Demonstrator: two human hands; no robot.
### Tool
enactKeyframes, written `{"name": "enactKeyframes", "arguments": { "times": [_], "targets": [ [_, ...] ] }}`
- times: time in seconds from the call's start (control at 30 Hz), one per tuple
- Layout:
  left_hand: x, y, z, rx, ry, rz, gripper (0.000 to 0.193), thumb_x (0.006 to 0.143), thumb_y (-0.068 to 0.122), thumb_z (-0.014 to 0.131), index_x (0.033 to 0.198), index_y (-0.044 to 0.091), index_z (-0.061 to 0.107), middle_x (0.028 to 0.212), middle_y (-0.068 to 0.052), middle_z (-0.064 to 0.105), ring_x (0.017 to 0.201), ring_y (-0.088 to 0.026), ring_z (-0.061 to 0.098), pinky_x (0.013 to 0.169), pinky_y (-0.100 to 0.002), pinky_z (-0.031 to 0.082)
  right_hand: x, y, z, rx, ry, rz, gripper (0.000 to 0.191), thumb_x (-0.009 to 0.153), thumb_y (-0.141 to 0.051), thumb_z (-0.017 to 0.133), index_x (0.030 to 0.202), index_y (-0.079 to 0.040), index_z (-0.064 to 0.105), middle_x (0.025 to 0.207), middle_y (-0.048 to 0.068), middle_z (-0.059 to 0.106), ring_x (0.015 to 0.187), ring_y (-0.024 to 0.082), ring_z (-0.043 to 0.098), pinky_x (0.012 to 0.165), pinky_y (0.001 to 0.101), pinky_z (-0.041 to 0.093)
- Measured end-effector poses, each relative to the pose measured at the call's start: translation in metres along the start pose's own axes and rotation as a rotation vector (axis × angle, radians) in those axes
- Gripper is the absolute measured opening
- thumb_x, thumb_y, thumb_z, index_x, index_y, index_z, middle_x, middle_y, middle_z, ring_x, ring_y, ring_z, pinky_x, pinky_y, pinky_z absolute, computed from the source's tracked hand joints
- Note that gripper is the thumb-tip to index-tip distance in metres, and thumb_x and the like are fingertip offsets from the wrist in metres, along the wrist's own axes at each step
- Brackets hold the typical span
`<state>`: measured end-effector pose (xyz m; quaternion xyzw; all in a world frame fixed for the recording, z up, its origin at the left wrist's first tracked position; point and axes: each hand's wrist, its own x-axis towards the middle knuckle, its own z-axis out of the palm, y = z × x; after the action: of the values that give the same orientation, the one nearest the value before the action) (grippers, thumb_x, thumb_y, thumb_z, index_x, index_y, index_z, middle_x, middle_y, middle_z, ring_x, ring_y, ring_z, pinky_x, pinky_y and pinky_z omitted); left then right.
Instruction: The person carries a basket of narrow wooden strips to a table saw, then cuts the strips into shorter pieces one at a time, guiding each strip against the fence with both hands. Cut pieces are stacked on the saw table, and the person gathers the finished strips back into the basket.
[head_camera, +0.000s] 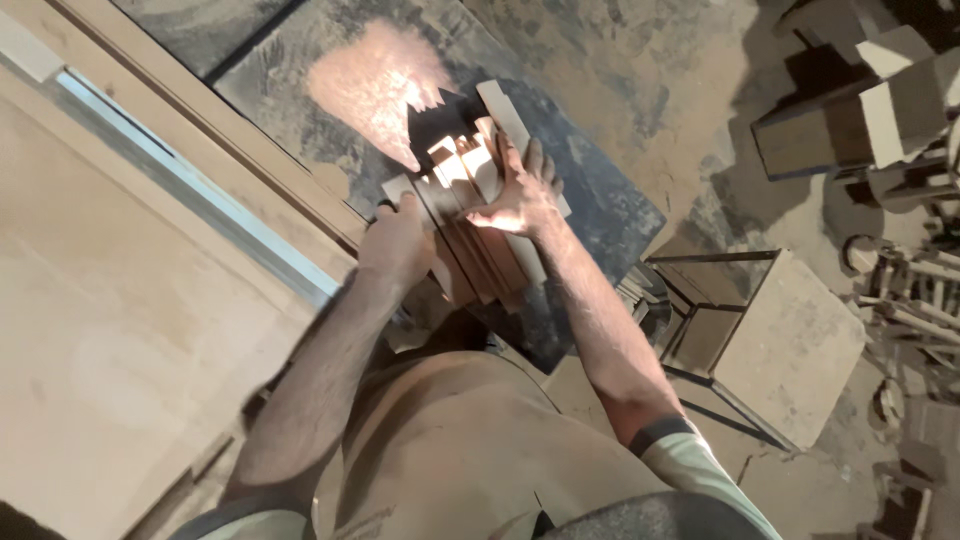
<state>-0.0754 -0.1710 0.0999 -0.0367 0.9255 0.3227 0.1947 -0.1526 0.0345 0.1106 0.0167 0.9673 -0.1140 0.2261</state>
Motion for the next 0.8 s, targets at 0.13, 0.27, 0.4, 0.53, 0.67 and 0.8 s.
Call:
{"name": "enactKeyframes", "arguments": {
  "times": [0.13,0.27,0.4,0.53,0.67,0.8],
  "targets": [
    [-0.005,0.027,0.029,-0.002,0.053,-0.085,0.071,0.094,0.026,0.067,0.153,0.003,0.035,0.134,-0.039,0.041,0.107,-0.051,0.063,0.091,-0.050,0.055,0.001,0.002,-0.001,0.027,-0.043,-0.006,0.147,0.051,-0.072,0.091,0.165,-0.035,0.006,0.171,0.021,-0.002,0.155,0.051,0.004,0.119,0.0716,0.016],
    [0.004,0.033,0.047,-0.013,0.191,-0.111,0.069,0.091,0.027,0.070,0.150,0.007,0.040,0.134,-0.038,0.039,0.110,-0.053,0.059,0.095,-0.048,0.054,0.007,0.010,-0.002,0.056,-0.083,-0.050,0.151,0.052,-0.078,0.090,0.165,-0.031,0.002,0.169,0.025,-0.005,0.152,0.057,0.002,0.118,0.0743,0.014],
    [0.019,0.029,0.061,-0.070,0.369,-0.143,0.073,0.086,0.030,0.075,0.147,0.010,0.042,0.133,-0.038,0.037,0.113,-0.055,0.055,0.097,-0.049,0.051,0.021,0.020,0.004,0.090,-0.028,-0.140,0.148,0.052,-0.079,0.083,0.169,-0.032,0.005,0.169,0.029,0.002,0.154,0.058,0.006,0.118,0.0767,0.016],
    [0.029,0.029,0.067,-0.304,0.522,-0.206,0.081,0.086,0.030,0.077,0.150,0.004,0.034,0.122,-0.041,0.048,0.107,-0.052,0.058,0.094,-0.052,0.049,0.044,0.024,0.010,0.092,-0.082,-0.089,0.158,0.042,-0.082,0.086,0.167,-0.029,0.004,0.168,0.030,-0.001,0.153,0.057,0.001,0.117,0.0771,0.014],
    [0.018,0.033,0.052,-0.463,0.683,-0.077,0.065,0.092,0.021,0.071,0.148,0.008,0.042,0.111,-0.025,0.071,0.103,-0.041,0.068,0.093,-0.051,0.054,0.058,0.025,0.019,0.035,0.026,-0.347,0.157,0.046,-0.090,0.080,0.167,-0.027,0.002,0.172,0.020,0.000,0.152,0.059,-0.008,0.117,0.0778,0.003],
    [-0.037,-0.002,0.006,-0.551,0.822,-0.233,0.067,0.087,0.010,0.069,0.149,0.004,0.045,0.094,-0.023,0.075,0.081,-0.031,0.074,0.073,-0.045,0.059,0.062,0.027,0.023,0.011,0.004,-0.198,0.147,0.047,-0.097,0.062,0.171,-0.040,0.009,0.170,0.032,0.001,0.157,0.056,-0.001,0.123,0.0743,0.008]
  ]
}}
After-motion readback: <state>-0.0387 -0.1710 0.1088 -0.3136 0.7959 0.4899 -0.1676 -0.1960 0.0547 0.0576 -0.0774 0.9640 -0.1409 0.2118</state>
